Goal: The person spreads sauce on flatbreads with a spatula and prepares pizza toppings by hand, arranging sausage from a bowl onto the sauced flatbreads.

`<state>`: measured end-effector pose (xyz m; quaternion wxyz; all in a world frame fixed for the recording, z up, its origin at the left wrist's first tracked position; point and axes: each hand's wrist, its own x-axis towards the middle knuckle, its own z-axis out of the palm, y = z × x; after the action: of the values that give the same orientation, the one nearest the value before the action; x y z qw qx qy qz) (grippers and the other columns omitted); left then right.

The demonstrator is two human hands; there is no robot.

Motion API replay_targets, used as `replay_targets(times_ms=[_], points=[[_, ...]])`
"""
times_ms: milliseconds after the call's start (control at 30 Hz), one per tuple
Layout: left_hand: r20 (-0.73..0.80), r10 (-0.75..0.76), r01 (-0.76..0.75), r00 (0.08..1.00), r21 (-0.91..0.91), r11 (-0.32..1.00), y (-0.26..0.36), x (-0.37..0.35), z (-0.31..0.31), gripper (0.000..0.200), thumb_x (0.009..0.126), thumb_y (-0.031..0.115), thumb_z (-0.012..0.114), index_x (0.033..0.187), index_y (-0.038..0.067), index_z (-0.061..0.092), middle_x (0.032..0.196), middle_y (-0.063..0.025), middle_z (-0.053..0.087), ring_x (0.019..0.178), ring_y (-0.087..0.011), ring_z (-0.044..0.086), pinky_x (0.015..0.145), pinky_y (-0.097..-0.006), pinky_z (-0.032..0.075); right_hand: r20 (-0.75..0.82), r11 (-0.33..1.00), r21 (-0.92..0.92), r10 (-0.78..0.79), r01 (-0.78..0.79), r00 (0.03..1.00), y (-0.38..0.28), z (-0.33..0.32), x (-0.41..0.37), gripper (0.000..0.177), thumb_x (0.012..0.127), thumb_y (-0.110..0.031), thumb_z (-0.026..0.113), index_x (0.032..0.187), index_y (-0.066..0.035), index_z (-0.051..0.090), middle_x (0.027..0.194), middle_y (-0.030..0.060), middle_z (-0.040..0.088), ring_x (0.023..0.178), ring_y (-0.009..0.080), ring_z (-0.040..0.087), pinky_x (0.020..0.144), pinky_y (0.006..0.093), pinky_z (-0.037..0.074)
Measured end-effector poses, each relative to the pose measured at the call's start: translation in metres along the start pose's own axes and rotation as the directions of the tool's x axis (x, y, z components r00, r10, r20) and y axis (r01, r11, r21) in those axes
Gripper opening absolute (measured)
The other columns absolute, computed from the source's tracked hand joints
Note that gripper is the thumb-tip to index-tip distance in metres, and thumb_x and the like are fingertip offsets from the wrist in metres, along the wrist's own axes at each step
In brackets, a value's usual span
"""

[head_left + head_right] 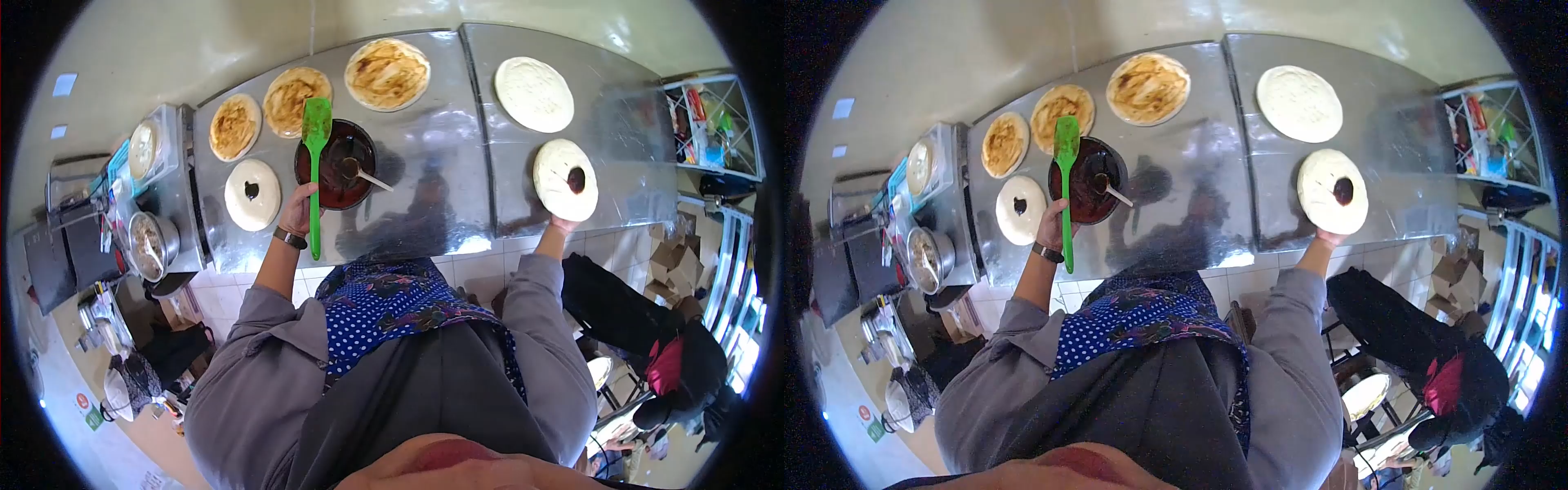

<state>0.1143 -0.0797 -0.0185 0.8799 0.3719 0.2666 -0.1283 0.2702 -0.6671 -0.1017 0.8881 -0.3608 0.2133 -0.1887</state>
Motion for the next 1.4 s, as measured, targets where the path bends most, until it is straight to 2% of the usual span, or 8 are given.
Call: replay_targets(times_ms=[467,833,900,967,1000,1067,1200,1400], points=[[-0.118,0.108,-0.125,0.987,-0.150,0.981,0.065,-0.151,-0.174,0.041,0.082,0.018,0.066,0.117,-0.001,0.053,0.113,-0.0107,0.061,0.104,-0.0230,0.059,0.094,-0.0366,0.048,0.226,0.735,-0.015,0.663,-0.678,0.713,0.218,0.115,-0.270,0.048,0.095,-0.037,0.038,0.131,-0.006,0.045,0.129,0.0123,0.053,0.118,0.0292,0.051,0.099,0.0481,0.043],[-0.182,0.113,-0.133,0.977,-0.102,0.986,0.082,-0.218,-0.287,0.033,0.082,0.019,0.065,0.109,0.002,0.058,0.106,-0.0078,0.063,0.099,-0.0222,0.060,0.091,-0.0382,0.047,0.215,0.738,-0.069,0.668,-0.672,0.712,0.348,0.193,-0.344,0.047,0.097,-0.039,0.030,0.127,-0.007,0.048,0.122,0.0130,0.056,0.110,0.0304,0.055,0.093,0.0459,0.047],[-0.206,0.121,-0.133,0.971,-0.050,0.990,0.080,-0.216,-0.299,0.029,0.082,0.020,0.066,0.106,0.005,0.060,0.098,-0.0044,0.064,0.092,-0.0203,0.061,0.088,-0.0375,0.047,-0.139,0.766,-0.358,0.522,-0.534,0.841,0.341,0.181,-0.353,0.044,0.098,-0.038,0.034,0.120,-0.004,0.050,0.113,0.0142,0.058,0.105,0.0286,0.056,0.087,0.0444,0.049],[-0.192,0.121,-0.142,0.974,-0.100,0.985,0.080,-0.209,-0.297,0.026,0.082,0.019,0.066,0.104,0.006,0.060,0.094,-0.0030,0.063,0.091,-0.0184,0.061,0.086,-0.0357,0.047,-0.179,0.646,-0.742,0.064,-0.177,0.982,0.329,0.175,-0.374,0.030,0.095,-0.026,0.045,0.109,0.000,0.053,0.098,0.0127,0.058,0.091,0.0249,0.057,0.072,0.0375,0.050],[-0.201,0.143,-0.164,0.969,-0.092,0.982,0.082,-0.204,-0.293,0.026,0.082,0.018,0.067,0.104,0.006,0.060,0.094,-0.0029,0.063,0.089,-0.0171,0.060,0.084,-0.0345,0.048,-0.170,0.643,-0.745,0.071,-0.175,0.983,0.319,0.180,-0.395,0.030,0.095,-0.026,0.045,0.109,0.000,0.053,0.098,0.0127,0.058,0.091,0.0249,0.057,0.072,0.0375,0.050],[-0.216,0.227,-0.259,0.950,-0.136,0.956,0.090,-0.193,-0.261,0.023,0.081,0.013,0.068,0.102,0.006,0.060,0.091,-0.0023,0.063,0.084,-0.0139,0.059,0.078,-0.0313,0.048,0.643,0.173,-0.739,-0.107,0.651,0.759,0.285,0.212,-0.453,0.019,0.089,-0.012,0.055,0.103,0.002,0.052,0.090,0.0101,0.053,0.081,0.0212,0.054,0.067,0.0324,0.047],[-0.233,0.263,-0.302,0.936,-0.155,0.940,0.084,-0.158,-0.241,0.056,0.077,0.001,0.069,0.125,0.010,0.043,0.110,-0.0047,0.056,0.101,-0.0169,0.056,0.084,-0.0333,0.048,0.716,0.541,-0.698,0.505,0.470,0.482,0.247,0.309,-0.573,0.036,0.080,-0.017,0.070,0.101,-0.003,0.045,0.093,0.0090,0.044,0.078,0.0181,0.051,0.066,0.0299,0.045],[-0.268,0.388,-0.419,0.882,-0.068,0.906,0.080,-0.125,-0.189,0.067,0.073,0.006,0.075,0.126,0.010,0.036,0.116,-0.0057,0.054,0.101,-0.0197,0.057,0.076,-0.0388,0.051,0.682,0.436,-0.719,0.593,0.541,0.428,0.282,0.317,-0.574,0.044,0.075,-0.004,0.066,0.108,-0.004,0.037,0.094,0.0101,0.041,0.068,0.0178,0.051,0.061,0.0292,0.046]])
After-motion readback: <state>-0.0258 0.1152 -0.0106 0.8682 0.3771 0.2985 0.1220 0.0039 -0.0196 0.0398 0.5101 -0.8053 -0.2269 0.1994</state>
